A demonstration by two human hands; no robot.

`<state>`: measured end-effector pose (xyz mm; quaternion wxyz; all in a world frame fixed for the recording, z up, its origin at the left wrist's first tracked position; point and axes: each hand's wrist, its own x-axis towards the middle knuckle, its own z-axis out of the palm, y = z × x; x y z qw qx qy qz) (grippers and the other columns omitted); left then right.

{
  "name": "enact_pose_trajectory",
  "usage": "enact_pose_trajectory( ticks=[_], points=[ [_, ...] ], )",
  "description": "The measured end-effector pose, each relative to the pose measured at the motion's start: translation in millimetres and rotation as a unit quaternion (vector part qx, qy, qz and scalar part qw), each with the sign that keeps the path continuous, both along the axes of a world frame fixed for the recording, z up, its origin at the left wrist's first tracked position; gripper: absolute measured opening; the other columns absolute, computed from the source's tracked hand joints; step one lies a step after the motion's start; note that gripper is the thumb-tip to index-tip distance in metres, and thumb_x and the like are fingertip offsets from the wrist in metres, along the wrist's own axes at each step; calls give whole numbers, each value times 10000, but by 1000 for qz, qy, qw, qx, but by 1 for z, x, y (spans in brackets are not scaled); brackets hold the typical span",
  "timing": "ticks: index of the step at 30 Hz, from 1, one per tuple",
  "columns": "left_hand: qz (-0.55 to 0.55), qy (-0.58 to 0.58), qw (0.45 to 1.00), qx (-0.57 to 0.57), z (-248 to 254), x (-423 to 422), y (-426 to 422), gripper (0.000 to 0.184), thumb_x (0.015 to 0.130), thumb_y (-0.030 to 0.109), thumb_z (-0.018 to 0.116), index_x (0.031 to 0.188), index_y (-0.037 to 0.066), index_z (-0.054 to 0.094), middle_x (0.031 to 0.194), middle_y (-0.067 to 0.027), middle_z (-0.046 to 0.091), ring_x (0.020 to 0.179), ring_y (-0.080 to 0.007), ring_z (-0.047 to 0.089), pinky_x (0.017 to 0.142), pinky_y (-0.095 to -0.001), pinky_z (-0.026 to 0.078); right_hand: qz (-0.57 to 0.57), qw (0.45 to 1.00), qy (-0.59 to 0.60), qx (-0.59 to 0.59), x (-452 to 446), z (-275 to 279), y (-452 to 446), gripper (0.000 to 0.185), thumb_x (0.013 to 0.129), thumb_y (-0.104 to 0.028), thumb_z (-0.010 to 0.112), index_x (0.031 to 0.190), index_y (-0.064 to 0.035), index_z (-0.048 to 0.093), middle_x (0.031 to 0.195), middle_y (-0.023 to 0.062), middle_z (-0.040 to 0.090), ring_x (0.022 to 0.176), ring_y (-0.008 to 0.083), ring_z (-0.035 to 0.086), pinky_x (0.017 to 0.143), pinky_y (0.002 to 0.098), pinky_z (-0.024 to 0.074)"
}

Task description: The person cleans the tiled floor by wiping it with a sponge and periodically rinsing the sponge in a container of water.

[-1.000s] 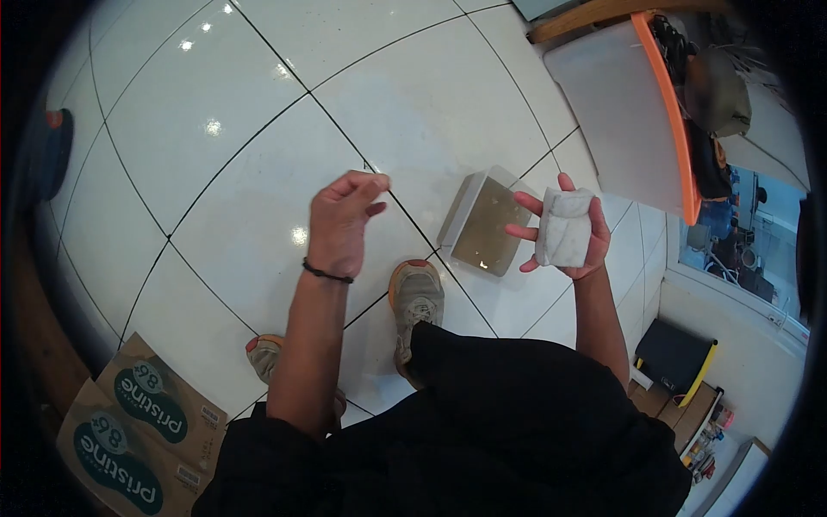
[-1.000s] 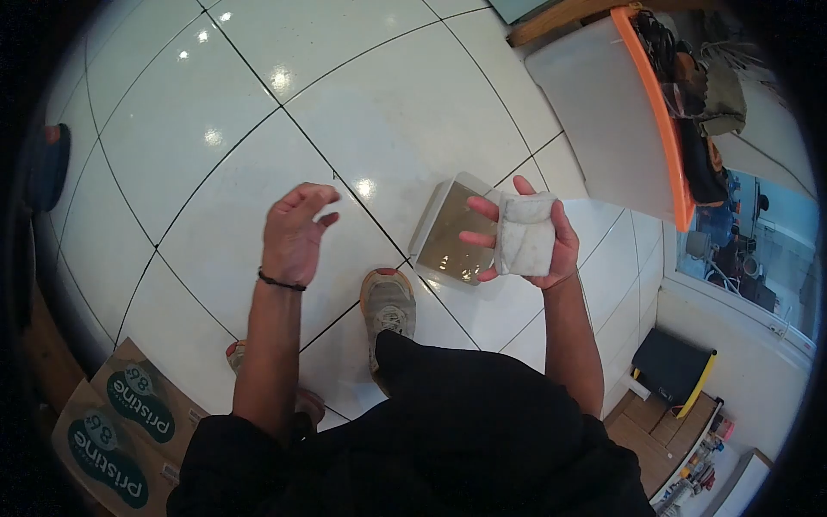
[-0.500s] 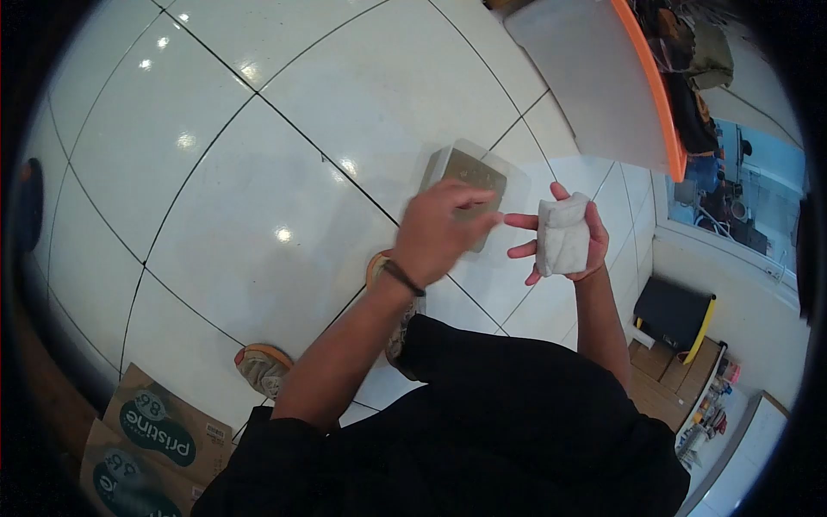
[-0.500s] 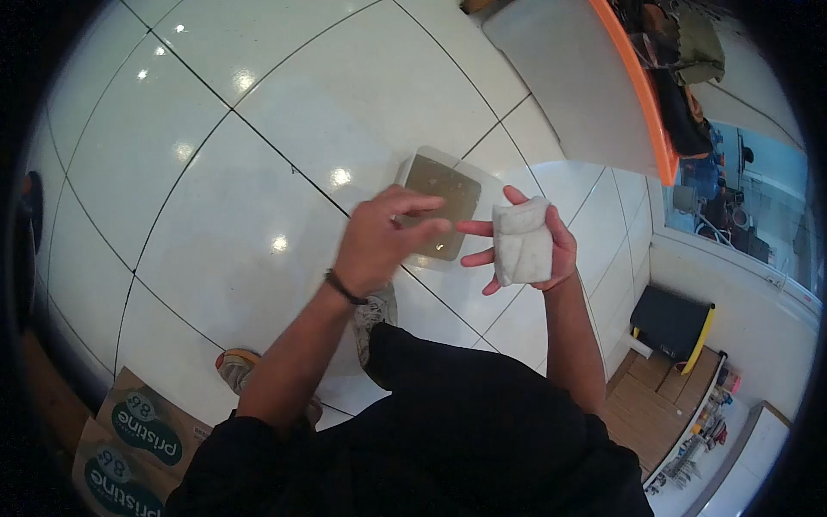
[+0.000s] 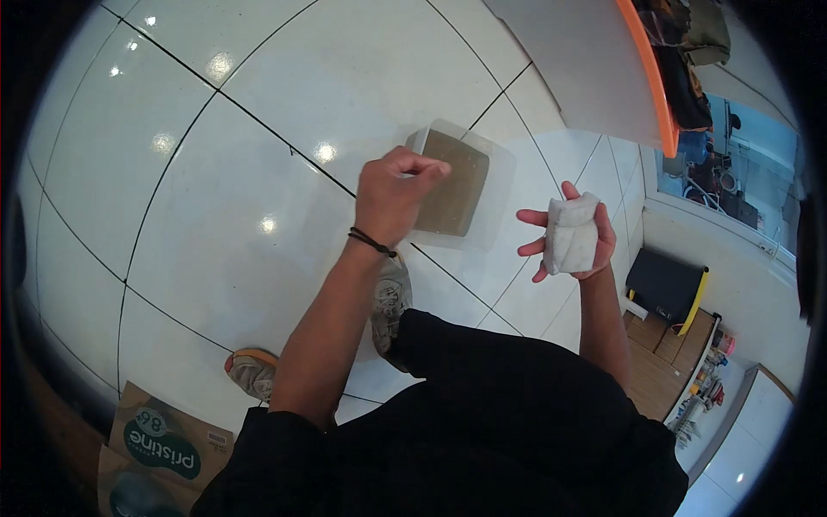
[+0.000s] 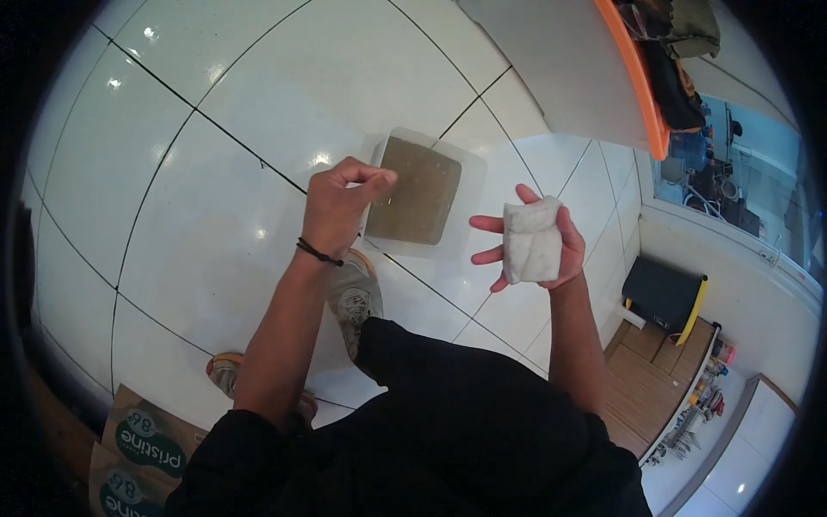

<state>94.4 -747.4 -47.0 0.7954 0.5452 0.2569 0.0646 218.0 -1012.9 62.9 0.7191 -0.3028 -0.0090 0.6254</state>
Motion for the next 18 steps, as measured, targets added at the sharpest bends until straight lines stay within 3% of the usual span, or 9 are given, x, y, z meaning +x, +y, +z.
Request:
enact_pose_trajectory(
  ticks=[7,11,18],
  points=[
    [73,42,993,89,-21,-17,17,144,811,177,746,843,37,742,786,-65,665,709,-135,610,680,-269,471,-84,994,-40,-62,14,13,-47,647,973,-589,317,1527,-291,166,1502,354,165,1232,627,382,789,770,445],
    [52,82,991,96,6,-20,34,67,797,97,745,847,52,746,775,-48,653,711,-114,603,670,-249,459,-146,980,-67,-121,23,21,-84,619,984,-555,337,1524,-296,177,1523,305,172,1244,580,410,786,775,448],
    [74,-40,981,174,57,-21,39,62,787,91,753,845,69,753,779,-37,649,721,-102,595,664,-247,456,-219,953,-80,-193,20,16,-116,629,980,-555,354,1524,-298,171,1513,282,227,1223,558,449,789,743,481]
  ],
)
